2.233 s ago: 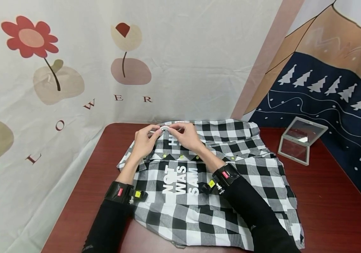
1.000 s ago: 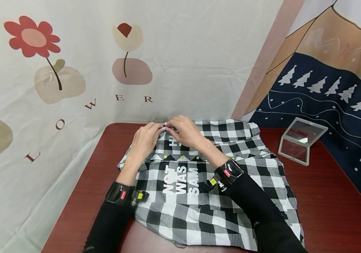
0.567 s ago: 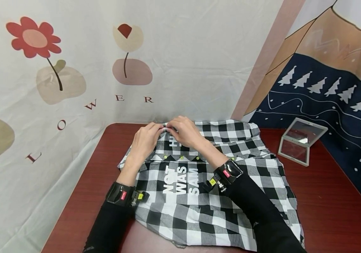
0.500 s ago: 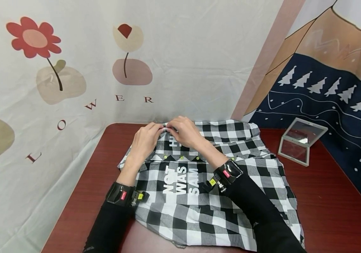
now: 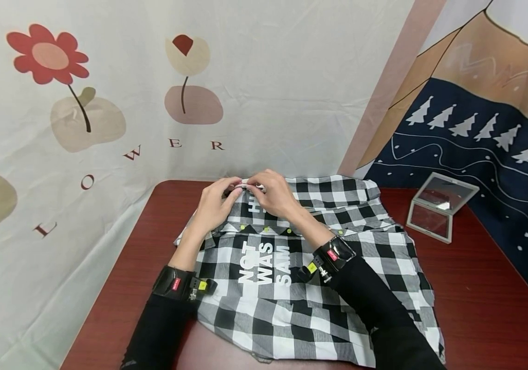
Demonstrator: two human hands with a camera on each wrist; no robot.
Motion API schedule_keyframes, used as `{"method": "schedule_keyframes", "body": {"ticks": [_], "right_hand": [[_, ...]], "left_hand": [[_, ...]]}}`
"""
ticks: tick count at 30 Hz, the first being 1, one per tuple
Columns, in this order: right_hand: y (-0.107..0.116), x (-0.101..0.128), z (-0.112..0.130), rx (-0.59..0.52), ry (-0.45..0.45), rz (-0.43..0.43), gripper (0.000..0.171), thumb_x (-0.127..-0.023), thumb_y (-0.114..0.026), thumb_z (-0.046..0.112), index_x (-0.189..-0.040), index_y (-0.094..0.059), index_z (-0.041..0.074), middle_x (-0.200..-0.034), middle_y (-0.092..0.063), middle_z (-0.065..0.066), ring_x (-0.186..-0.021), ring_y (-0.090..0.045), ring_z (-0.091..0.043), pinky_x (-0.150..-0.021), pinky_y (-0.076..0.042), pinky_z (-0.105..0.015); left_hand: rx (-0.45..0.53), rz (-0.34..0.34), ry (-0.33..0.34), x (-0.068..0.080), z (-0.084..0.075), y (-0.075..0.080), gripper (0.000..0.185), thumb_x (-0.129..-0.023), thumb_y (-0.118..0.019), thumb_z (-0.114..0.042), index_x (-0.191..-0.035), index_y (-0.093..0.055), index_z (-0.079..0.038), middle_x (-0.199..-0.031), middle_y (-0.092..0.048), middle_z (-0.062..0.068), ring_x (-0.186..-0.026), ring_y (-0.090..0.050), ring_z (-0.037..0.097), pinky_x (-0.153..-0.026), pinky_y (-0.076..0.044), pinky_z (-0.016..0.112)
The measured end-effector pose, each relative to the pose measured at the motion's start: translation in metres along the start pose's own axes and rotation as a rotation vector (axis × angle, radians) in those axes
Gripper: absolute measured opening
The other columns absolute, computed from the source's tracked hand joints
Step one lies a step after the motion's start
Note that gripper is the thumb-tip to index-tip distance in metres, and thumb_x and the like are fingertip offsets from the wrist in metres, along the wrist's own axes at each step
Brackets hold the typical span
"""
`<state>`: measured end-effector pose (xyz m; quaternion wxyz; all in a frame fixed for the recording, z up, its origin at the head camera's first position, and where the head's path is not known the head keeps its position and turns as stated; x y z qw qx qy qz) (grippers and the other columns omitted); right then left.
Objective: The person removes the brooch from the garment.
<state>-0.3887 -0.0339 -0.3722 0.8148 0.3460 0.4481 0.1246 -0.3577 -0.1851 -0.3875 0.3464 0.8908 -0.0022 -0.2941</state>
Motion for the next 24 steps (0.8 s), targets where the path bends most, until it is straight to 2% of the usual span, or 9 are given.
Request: {"method": "schedule_keyframes", "body": {"ticks": [4,6,11,13,16,20,24], "right_hand": [[0.000,0.003,-0.007,-0.082,-0.072,-0.044,0.011,-0.102,-0.084,0.010,-0.110,-0.087,0.003,-0.106,-0.088,-0.012,-0.092,-0.077,-0.028,-0.080,-0.063,-0.041],[-0.001,0.004,-0.013,-0.121,-0.132,-0.049,0.011,-0.103,-0.084,0.011,-0.110,-0.088,0.005,-0.105,-0.088,-0.011,-0.087,-0.075,-0.025,-0.075,-0.060,-0.034],[-0.006,0.008,-0.026,-0.235,-0.287,-0.042,0.013,-0.105,-0.082,0.017,-0.109,-0.088,0.006,-0.102,-0.087,-0.011,-0.081,-0.071,-0.029,-0.069,-0.050,-0.021],[-0.008,0.009,-0.030,-0.273,-0.329,-0.048,0.013,-0.105,-0.082,0.018,-0.108,-0.088,0.007,-0.100,-0.087,-0.010,-0.079,-0.071,-0.030,-0.068,-0.050,-0.020],[-0.009,0.010,-0.035,-0.308,-0.382,-0.056,0.013,-0.106,-0.082,0.019,-0.108,-0.088,0.008,-0.097,-0.086,-0.009,-0.073,-0.068,-0.022,-0.064,-0.050,-0.020],[-0.011,0.012,-0.039,-0.360,-0.440,-0.047,0.015,-0.106,-0.081,0.018,-0.110,-0.087,0.006,-0.098,-0.086,-0.011,-0.073,-0.069,-0.014,-0.065,-0.054,-0.020],[-0.014,0.013,-0.041,-0.400,-0.483,-0.020,0.016,-0.107,-0.079,0.017,-0.113,-0.086,0.004,-0.100,-0.086,-0.014,-0.078,-0.072,-0.013,-0.066,-0.056,-0.021]], "left_hand": [[0.049,-0.026,0.032,0.000,0.006,0.001,0.030,-0.114,-0.070,-0.013,-0.140,-0.075,0.001,-0.131,-0.079,0.022,-0.114,-0.081,0.038,-0.100,-0.067,0.054],[0.073,-0.030,0.062,0.000,0.010,0.000,0.030,-0.114,-0.069,-0.014,-0.140,-0.075,0.000,-0.131,-0.079,0.022,-0.114,-0.081,0.038,-0.101,-0.068,0.052],[0.125,-0.028,0.130,0.001,0.018,-0.001,0.030,-0.115,-0.068,-0.016,-0.141,-0.075,-0.001,-0.134,-0.079,0.022,-0.117,-0.082,0.039,-0.105,-0.067,0.051],[0.134,-0.026,0.153,0.001,0.020,-0.002,0.031,-0.115,-0.068,-0.017,-0.141,-0.075,-0.002,-0.133,-0.080,0.022,-0.117,-0.083,0.039,-0.104,-0.067,0.052],[0.140,-0.022,0.194,0.002,0.023,-0.003,0.032,-0.115,-0.069,-0.021,-0.142,-0.075,-0.004,-0.132,-0.081,0.021,-0.115,-0.084,0.037,-0.100,-0.068,0.052],[0.155,-0.016,0.232,0.004,0.028,-0.004,0.032,-0.116,-0.068,-0.022,-0.142,-0.075,-0.005,-0.129,-0.082,0.020,-0.112,-0.084,0.035,-0.091,-0.067,0.042],[0.165,-0.013,0.240,0.004,0.030,-0.005,0.031,-0.116,-0.067,-0.023,-0.140,-0.076,-0.005,-0.127,-0.082,0.019,-0.112,-0.084,0.034,-0.087,-0.062,0.031]]}}
Point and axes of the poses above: each hand's wrist, its own x-axis away from the middle knuckle, its own y-axis out of the back of the hand, z = x × y, the point moved 9 cm from there along -x, towards the middle knuckle
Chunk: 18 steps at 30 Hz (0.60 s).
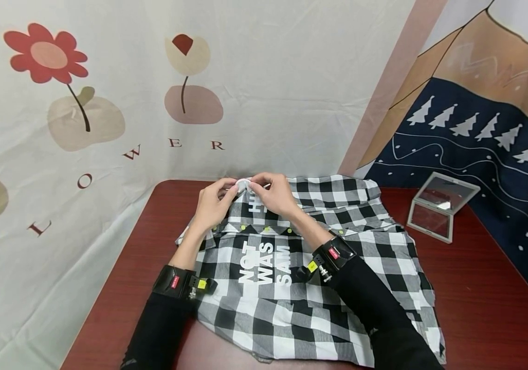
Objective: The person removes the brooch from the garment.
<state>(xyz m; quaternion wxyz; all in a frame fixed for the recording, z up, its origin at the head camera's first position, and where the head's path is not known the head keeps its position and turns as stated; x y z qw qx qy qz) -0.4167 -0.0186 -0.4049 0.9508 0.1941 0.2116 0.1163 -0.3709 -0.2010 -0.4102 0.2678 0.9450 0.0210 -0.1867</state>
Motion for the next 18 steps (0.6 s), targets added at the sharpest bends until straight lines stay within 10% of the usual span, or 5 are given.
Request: {"method": "schedule_keyframes", "body": {"ticks": [18], "right_hand": [[-0.0070,-0.0009,-0.0028,-0.009,-0.026,0.065,0.015,-0.109,-0.075,0.016,-0.113,-0.084,0.004,-0.097,-0.081,-0.013,-0.079,-0.067,-0.012,-0.067,-0.053,-0.021]], "left_hand": [[0.008,-0.012,0.024,-0.0011,0.0023,0.0002,0.027,-0.114,-0.071,-0.022,-0.129,-0.078,-0.001,-0.117,-0.083,0.020,-0.110,-0.082,0.036,-0.099,-0.066,0.048]]}}
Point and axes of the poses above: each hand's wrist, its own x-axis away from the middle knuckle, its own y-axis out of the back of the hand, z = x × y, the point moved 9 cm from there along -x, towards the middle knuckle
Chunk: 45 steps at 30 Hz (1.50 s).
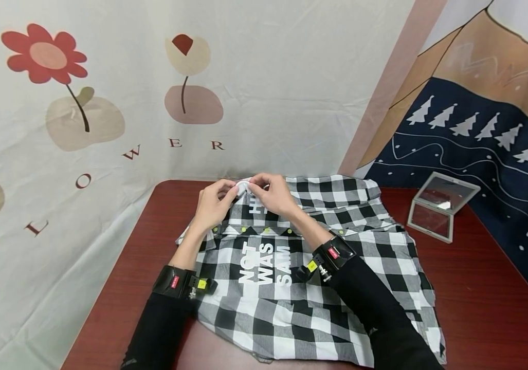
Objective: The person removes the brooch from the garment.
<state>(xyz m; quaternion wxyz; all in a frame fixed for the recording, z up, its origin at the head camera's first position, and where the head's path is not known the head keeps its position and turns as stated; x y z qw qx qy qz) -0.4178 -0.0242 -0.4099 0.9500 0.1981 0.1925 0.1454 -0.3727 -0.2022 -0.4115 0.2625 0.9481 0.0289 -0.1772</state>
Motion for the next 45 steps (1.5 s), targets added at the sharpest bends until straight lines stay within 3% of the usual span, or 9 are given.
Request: {"method": "schedule_keyframes", "body": {"ticks": [4,11,15,19,24,45], "right_hand": [[0.000,0.001,-0.002,-0.034,-0.006,0.017,0.017,-0.109,-0.076,0.018,-0.117,-0.084,0.005,-0.101,-0.082,-0.012,-0.081,-0.069,-0.012,-0.068,-0.054,-0.021],[-0.003,0.004,-0.003,-0.086,-0.041,0.067,0.027,-0.109,-0.078,0.026,-0.130,-0.081,0.009,-0.118,-0.084,-0.011,-0.098,-0.077,-0.018,-0.079,-0.062,-0.024],[-0.007,0.006,-0.001,-0.077,-0.045,0.101,0.029,-0.110,-0.077,0.026,-0.133,-0.080,0.010,-0.123,-0.084,-0.012,-0.105,-0.080,-0.023,-0.084,-0.061,-0.025],[-0.011,0.006,0.000,-0.065,-0.030,0.113,0.026,-0.110,-0.076,0.023,-0.131,-0.081,0.007,-0.121,-0.084,-0.014,-0.102,-0.080,-0.024,-0.081,-0.058,-0.025],[-0.012,0.006,0.000,-0.042,-0.022,0.092,0.024,-0.109,-0.075,0.020,-0.126,-0.082,0.005,-0.118,-0.084,-0.016,-0.094,-0.077,-0.021,-0.076,-0.056,-0.023],[-0.014,0.005,-0.001,-0.075,-0.047,0.095,0.019,-0.110,-0.074,0.017,-0.120,-0.081,0.003,-0.113,-0.083,-0.015,-0.089,-0.071,-0.014,-0.075,-0.055,-0.023]], "left_hand": [[0.012,-0.001,0.003,0.000,0.000,0.000,0.026,-0.114,-0.071,-0.021,-0.128,-0.079,-0.001,-0.117,-0.083,0.021,-0.111,-0.083,0.036,-0.100,-0.067,0.050],[0.019,-0.017,0.002,-0.001,0.000,0.002,0.024,-0.113,-0.072,-0.020,-0.125,-0.080,-0.001,-0.114,-0.085,0.019,-0.109,-0.085,0.033,-0.094,-0.067,0.035],[0.016,-0.014,-0.002,-0.001,0.000,0.002,0.024,-0.113,-0.072,-0.020,-0.126,-0.080,-0.001,-0.114,-0.084,0.019,-0.109,-0.084,0.034,-0.096,-0.067,0.040],[0.012,-0.008,-0.006,-0.001,0.000,0.001,0.025,-0.114,-0.071,-0.021,-0.127,-0.079,-0.001,-0.115,-0.084,0.020,-0.112,-0.083,0.035,-0.103,-0.067,0.050],[0.009,0.000,-0.003,0.000,0.000,0.001,0.026,-0.114,-0.070,-0.021,-0.128,-0.079,-0.001,-0.116,-0.083,0.021,-0.113,-0.082,0.036,-0.108,-0.065,0.051],[0.005,0.004,0.003,0.000,-0.001,0.001,0.028,-0.115,-0.070,-0.022,-0.129,-0.078,-0.001,-0.117,-0.084,0.021,-0.111,-0.082,0.035,-0.104,-0.066,0.052]]}}
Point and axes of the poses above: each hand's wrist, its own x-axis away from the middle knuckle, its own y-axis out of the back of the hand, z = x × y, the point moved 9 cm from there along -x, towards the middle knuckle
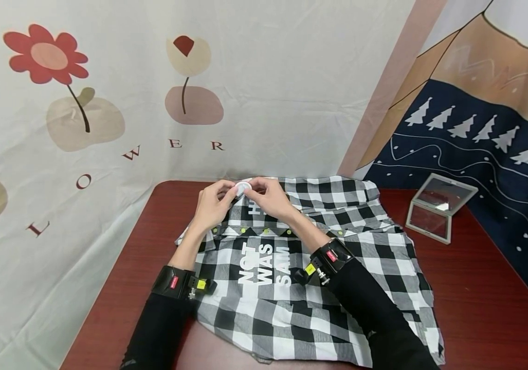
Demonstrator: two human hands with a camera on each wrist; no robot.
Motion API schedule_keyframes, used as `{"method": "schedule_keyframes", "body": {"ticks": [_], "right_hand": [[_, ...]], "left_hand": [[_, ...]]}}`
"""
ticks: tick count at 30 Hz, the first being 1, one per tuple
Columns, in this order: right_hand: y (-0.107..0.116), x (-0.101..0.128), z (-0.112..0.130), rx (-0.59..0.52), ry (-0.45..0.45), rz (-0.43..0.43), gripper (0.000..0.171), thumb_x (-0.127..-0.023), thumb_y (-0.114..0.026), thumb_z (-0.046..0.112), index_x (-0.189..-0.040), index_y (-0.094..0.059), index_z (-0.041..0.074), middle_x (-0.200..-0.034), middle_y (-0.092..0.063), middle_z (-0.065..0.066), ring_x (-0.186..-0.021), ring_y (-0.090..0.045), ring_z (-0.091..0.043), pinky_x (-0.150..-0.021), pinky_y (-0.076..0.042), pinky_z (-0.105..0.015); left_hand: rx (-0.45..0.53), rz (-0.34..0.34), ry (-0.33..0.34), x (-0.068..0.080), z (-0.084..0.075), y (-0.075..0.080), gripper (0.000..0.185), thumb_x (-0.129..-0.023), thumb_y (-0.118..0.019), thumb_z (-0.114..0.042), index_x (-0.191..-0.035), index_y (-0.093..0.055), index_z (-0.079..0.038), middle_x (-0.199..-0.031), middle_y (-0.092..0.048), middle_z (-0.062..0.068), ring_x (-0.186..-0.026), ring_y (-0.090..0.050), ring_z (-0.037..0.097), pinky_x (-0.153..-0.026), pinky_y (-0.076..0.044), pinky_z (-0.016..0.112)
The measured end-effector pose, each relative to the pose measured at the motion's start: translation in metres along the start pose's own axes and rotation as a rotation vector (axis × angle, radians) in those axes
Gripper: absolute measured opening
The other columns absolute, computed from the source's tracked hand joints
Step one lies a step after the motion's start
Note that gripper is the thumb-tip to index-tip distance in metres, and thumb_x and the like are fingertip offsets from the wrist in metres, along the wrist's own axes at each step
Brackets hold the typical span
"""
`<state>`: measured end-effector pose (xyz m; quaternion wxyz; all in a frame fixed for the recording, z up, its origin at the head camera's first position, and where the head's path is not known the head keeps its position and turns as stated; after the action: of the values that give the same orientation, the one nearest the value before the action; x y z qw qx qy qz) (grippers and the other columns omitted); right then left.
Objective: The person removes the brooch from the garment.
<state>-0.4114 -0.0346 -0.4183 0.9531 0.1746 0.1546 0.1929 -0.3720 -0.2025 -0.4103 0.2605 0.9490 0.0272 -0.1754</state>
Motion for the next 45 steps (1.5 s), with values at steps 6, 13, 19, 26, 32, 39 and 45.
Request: {"method": "schedule_keyframes", "body": {"ticks": [6,13,19,26,32,39,45], "right_hand": [[0.0001,-0.0007,-0.0002,-0.013,-0.023,-0.007,0.017,-0.110,-0.073,0.017,-0.119,-0.081,0.004,-0.111,-0.082,-0.014,-0.090,-0.069,-0.015,-0.075,-0.055,-0.024],[0.0001,-0.0008,-0.0015,-0.052,-0.068,-0.016,0.015,-0.109,-0.074,0.016,-0.116,-0.081,0.005,-0.107,-0.081,-0.010,-0.087,-0.067,-0.014,-0.074,-0.054,-0.024],[0.0005,-0.0016,-0.0025,-0.066,-0.074,-0.023,0.013,-0.108,-0.073,0.015,-0.112,-0.080,0.005,-0.100,-0.078,-0.006,-0.083,-0.064,-0.015,-0.073,-0.052,-0.026],[-0.0009,-0.0021,-0.0026,-0.066,-0.081,-0.021,0.013,-0.108,-0.073,0.016,-0.112,-0.080,0.006,-0.104,-0.079,-0.006,-0.086,-0.064,-0.014,-0.075,-0.052,-0.026],[-0.0005,-0.0018,-0.0032,-0.056,-0.078,-0.027,0.011,-0.107,-0.075,0.015,-0.109,-0.080,0.006,-0.103,-0.078,-0.007,-0.086,-0.064,-0.014,-0.075,-0.052,-0.026],[-0.0002,-0.0003,-0.0038,-0.032,-0.057,-0.005,0.014,-0.108,-0.076,0.018,-0.116,-0.081,0.006,-0.111,-0.081,-0.011,-0.092,-0.070,-0.015,-0.077,-0.054,-0.025],[0.0000,0.0020,-0.0008,-0.020,-0.023,0.014,0.019,-0.109,-0.076,0.019,-0.122,-0.081,0.005,-0.114,-0.082,-0.014,-0.093,-0.072,-0.016,-0.077,-0.055,-0.025]], "left_hand": [[0.014,0.001,0.008,-0.0007,0.0006,0.0005,0.027,-0.115,-0.070,-0.022,-0.129,-0.078,0.000,-0.117,-0.083,0.021,-0.113,-0.082,0.036,-0.106,-0.066,0.052],[0.021,-0.012,0.004,-0.0017,-0.0011,0.0004,0.027,-0.114,-0.071,-0.020,-0.128,-0.078,0.002,-0.117,-0.084,0.023,-0.113,-0.082,0.037,-0.108,-0.066,0.051],[0.011,-0.010,0.004,-0.0018,-0.0022,0.0005,0.028,-0.114,-0.071,-0.020,-0.128,-0.078,0.002,-0.118,-0.083,0.023,-0.113,-0.082,0.037,-0.108,-0.066,0.051],[-0.001,0.008,0.007,-0.0006,-0.0014,-0.0014,0.029,-0.115,-0.069,-0.023,-0.130,-0.077,0.000,-0.118,-0.083,0.021,-0.114,-0.081,0.036,-0.108,-0.065,0.051],[-0.003,0.008,0.000,-0.0001,-0.0015,-0.0017,0.029,-0.115,-0.069,-0.024,-0.130,-0.078,0.000,-0.117,-0.083,0.021,-0.113,-0.082,0.036,-0.107,-0.066,0.052],[0.000,0.001,0.006,-0.0002,-0.0011,-0.0005,0.028,-0.115,-0.069,-0.023,-0.130,-0.078,0.000,-0.117,-0.083,0.022,-0.114,-0.082,0.037,-0.109,-0.065,0.052],[0.009,-0.002,0.008,-0.0005,0.0000,0.0002,0.027,-0.114,-0.070,-0.022,-0.127,-0.078,0.000,-0.116,-0.083,0.022,-0.114,-0.082,0.036,-0.108,-0.065,0.051]]}}
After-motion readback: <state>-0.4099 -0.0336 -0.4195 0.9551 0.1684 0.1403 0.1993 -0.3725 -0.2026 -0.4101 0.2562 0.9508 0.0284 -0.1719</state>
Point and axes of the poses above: each hand's wrist, its own x-axis away from the middle knuckle, its own y-axis out of the back of the hand, z = x × y, the point moved 9 cm from there along -x, towards the middle knuckle
